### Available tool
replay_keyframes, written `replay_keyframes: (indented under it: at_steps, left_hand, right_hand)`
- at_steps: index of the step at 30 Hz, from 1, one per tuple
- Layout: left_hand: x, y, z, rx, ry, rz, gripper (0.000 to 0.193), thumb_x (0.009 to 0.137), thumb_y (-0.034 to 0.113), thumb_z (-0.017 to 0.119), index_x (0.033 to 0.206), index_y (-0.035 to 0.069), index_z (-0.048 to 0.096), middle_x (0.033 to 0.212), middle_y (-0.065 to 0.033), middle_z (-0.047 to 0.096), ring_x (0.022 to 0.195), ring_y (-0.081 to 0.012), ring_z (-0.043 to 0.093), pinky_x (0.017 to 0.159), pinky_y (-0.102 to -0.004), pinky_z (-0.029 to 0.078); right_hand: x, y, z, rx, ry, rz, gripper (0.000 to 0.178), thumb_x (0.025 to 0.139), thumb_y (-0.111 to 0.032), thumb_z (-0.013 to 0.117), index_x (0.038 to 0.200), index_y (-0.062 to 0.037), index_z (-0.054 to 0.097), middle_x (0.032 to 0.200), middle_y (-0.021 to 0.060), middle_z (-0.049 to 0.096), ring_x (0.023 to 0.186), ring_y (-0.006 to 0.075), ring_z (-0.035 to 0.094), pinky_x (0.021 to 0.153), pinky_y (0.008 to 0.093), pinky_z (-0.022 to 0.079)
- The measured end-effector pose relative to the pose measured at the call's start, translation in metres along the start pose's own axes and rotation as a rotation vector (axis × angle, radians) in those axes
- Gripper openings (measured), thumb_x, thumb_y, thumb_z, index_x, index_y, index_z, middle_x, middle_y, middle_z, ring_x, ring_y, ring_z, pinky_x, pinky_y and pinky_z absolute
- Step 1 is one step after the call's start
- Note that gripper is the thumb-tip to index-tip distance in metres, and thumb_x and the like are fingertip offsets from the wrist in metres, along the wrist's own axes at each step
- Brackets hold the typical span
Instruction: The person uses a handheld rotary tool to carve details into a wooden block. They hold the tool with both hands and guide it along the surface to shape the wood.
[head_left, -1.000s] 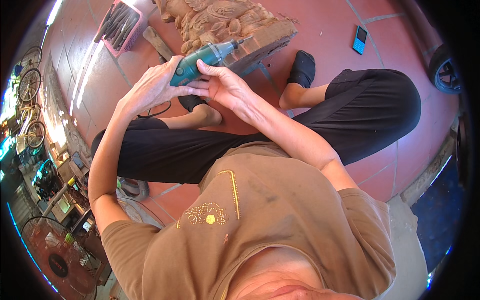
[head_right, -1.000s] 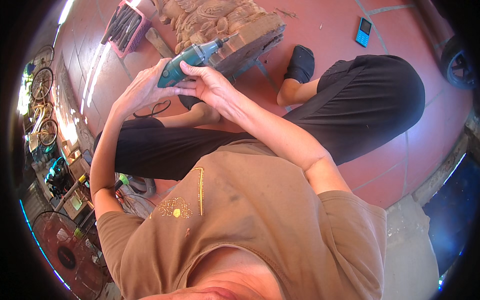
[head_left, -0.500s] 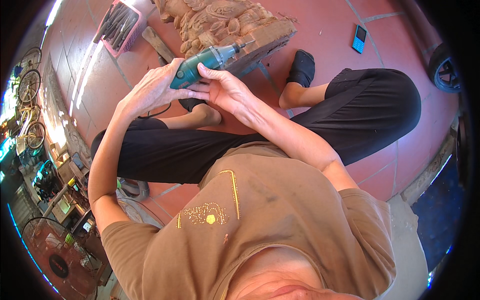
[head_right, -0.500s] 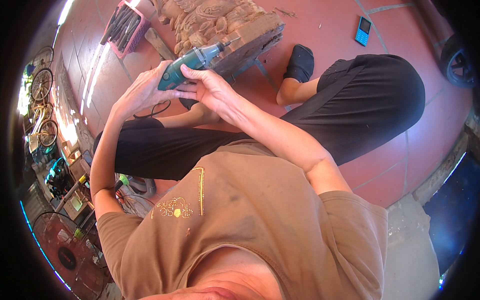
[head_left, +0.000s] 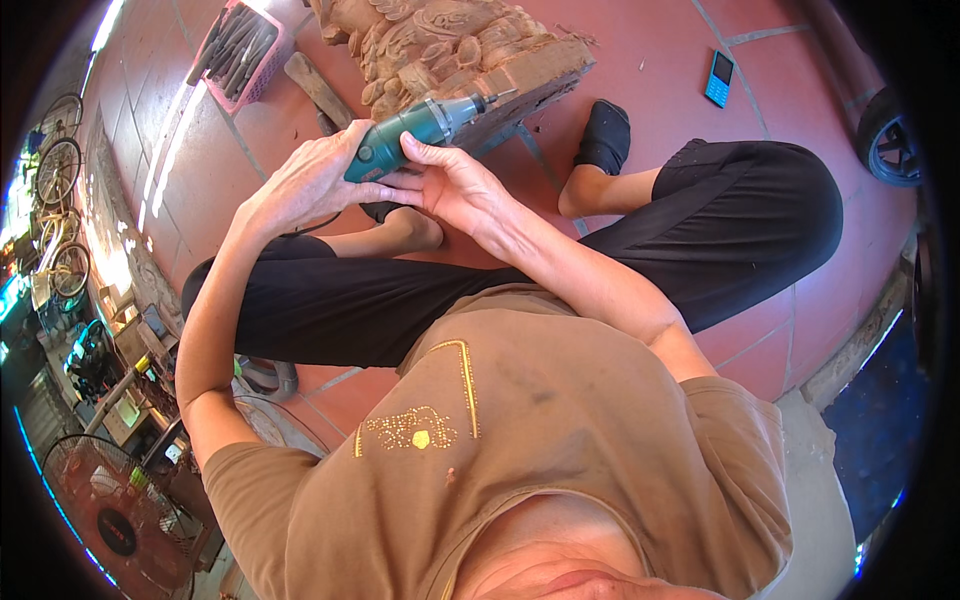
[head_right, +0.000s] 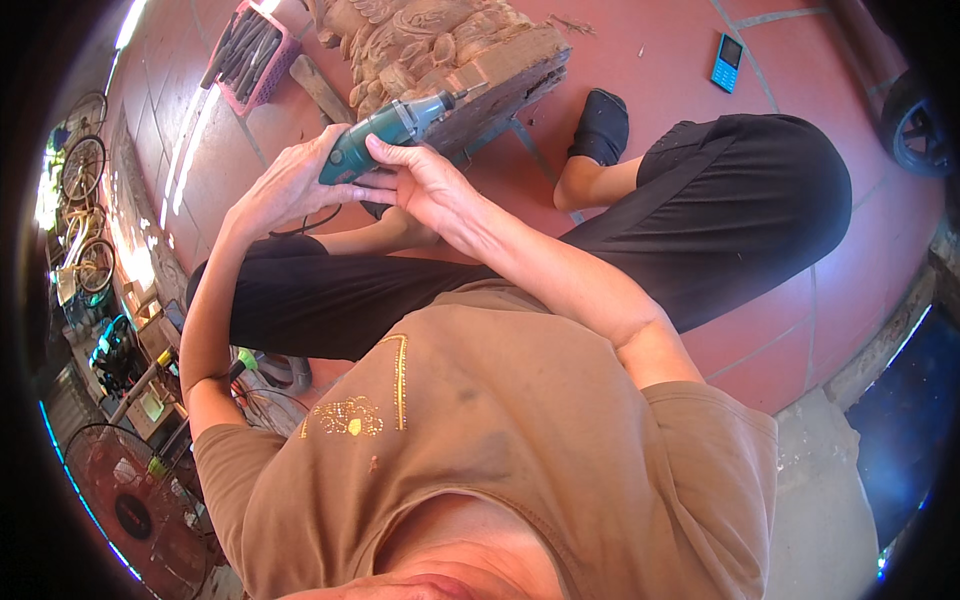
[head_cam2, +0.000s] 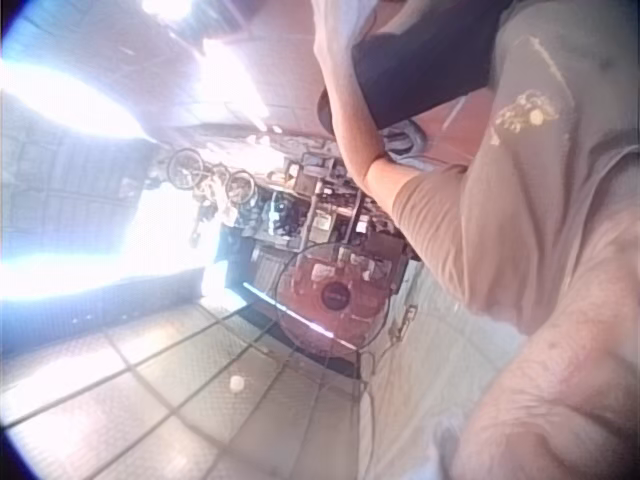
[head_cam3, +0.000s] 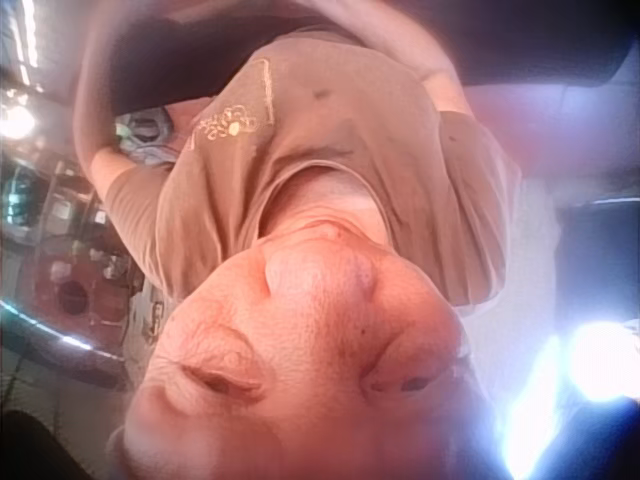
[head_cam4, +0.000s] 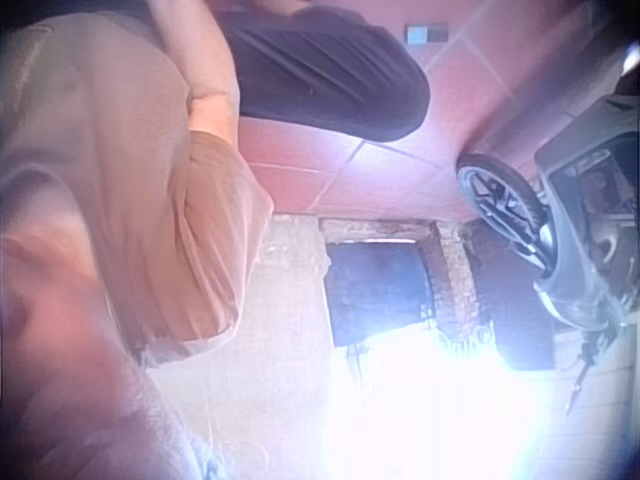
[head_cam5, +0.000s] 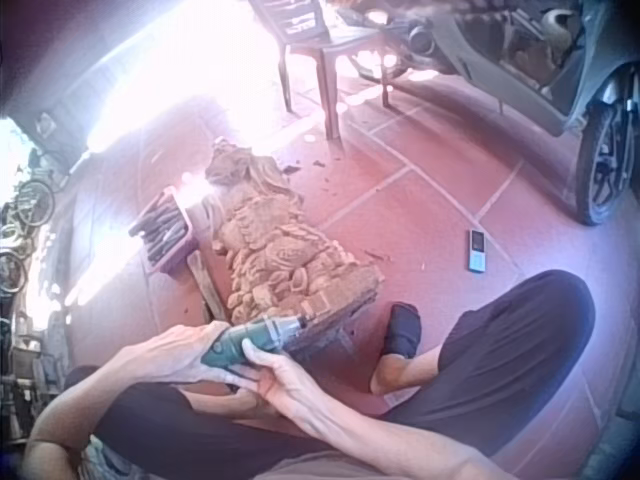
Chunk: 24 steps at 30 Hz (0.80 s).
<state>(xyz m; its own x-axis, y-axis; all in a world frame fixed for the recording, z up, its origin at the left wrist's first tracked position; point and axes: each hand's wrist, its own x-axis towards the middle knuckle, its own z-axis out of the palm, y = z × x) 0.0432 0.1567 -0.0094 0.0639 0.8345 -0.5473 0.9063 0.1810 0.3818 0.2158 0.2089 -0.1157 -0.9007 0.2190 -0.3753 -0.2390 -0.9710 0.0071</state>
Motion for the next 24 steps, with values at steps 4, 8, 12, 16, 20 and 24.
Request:
replay_keyframes:
  at_steps: [4,8,12,16,20,24]
  left_hand:
    - [0.0002,0.0018,-0.0014,-0.005,-0.009,0.004,0.061,0.081,0.037,0.076,0.120,0.001,0.046,0.105,-0.0262,0.063,0.100,-0.0450,0.062,0.082,-0.0493,0.049]
    - [-0.0003,-0.0011,0.0008,0.000,-0.001,0.022,0.059,0.081,0.037,0.076,0.118,0.001,0.046,0.105,-0.0260,0.063,0.099,-0.0453,0.062,0.082,-0.0491,0.049]
    - [0.0003,-0.0011,0.0003,-0.001,-0.013,0.024,0.057,0.082,0.036,0.075,0.115,0.000,0.046,0.105,-0.0260,0.063,0.098,-0.0454,0.062,0.081,-0.0491,0.049]
    - [0.0004,0.0004,-0.0004,0.008,-0.015,0.030,0.056,0.082,0.036,0.075,0.114,0.001,0.045,0.106,-0.0260,0.063,0.098,-0.0458,0.061,0.081,-0.0492,0.049]
    - [0.0003,-0.0010,0.0002,-0.001,0.004,0.050,0.056,0.082,0.035,0.075,0.115,0.001,0.045,0.105,-0.0258,0.063,0.098,-0.0459,0.061,0.081,-0.0494,0.049]
    - [0.0010,-0.0070,0.0038,0.025,0.048,0.074,0.057,0.081,0.035,0.076,0.115,0.001,0.045,0.105,-0.0255,0.064,0.097,-0.0455,0.062,0.080,-0.0495,0.049]
  right_hand:
    - [-0.0015,0.0003,-0.0007,-0.002,-0.005,-0.002,0.039,0.090,-0.020,0.072,0.121,-0.0007,0.058,0.123,0.0170,0.062,0.119,0.0328,0.059,0.106,0.0507,0.045]
    - [-0.0016,0.0019,-0.0015,0.000,-0.010,-0.008,0.040,0.090,-0.021,0.072,0.121,-0.0006,0.058,0.123,0.0171,0.062,0.119,0.0328,0.059,0.106,0.0505,0.045]
    - [-0.0030,0.0027,-0.0018,0.007,-0.018,-0.011,0.040,0.090,-0.021,0.072,0.122,-0.0004,0.057,0.123,0.0172,0.062,0.119,0.0328,0.058,0.107,0.0505,0.045]
    - [-0.0031,0.0036,-0.0043,0.014,-0.017,-0.007,0.041,0.090,-0.021,0.072,0.123,-0.0003,0.057,0.124,0.0174,0.061,0.120,0.0328,0.058,0.107,0.0505,0.045]
    - [-0.0030,0.0029,-0.0030,0.009,-0.008,-0.007,0.042,0.090,-0.021,0.072,0.123,-0.0005,0.057,0.123,0.0174,0.061,0.120,0.0331,0.058,0.107,0.0507,0.045]
    - [-0.0022,0.0012,-0.0009,0.016,-0.008,-0.004,0.042,0.089,-0.021,0.072,0.123,-0.0006,0.057,0.124,0.0175,0.061,0.120,0.0334,0.058,0.107,0.0511,0.044]
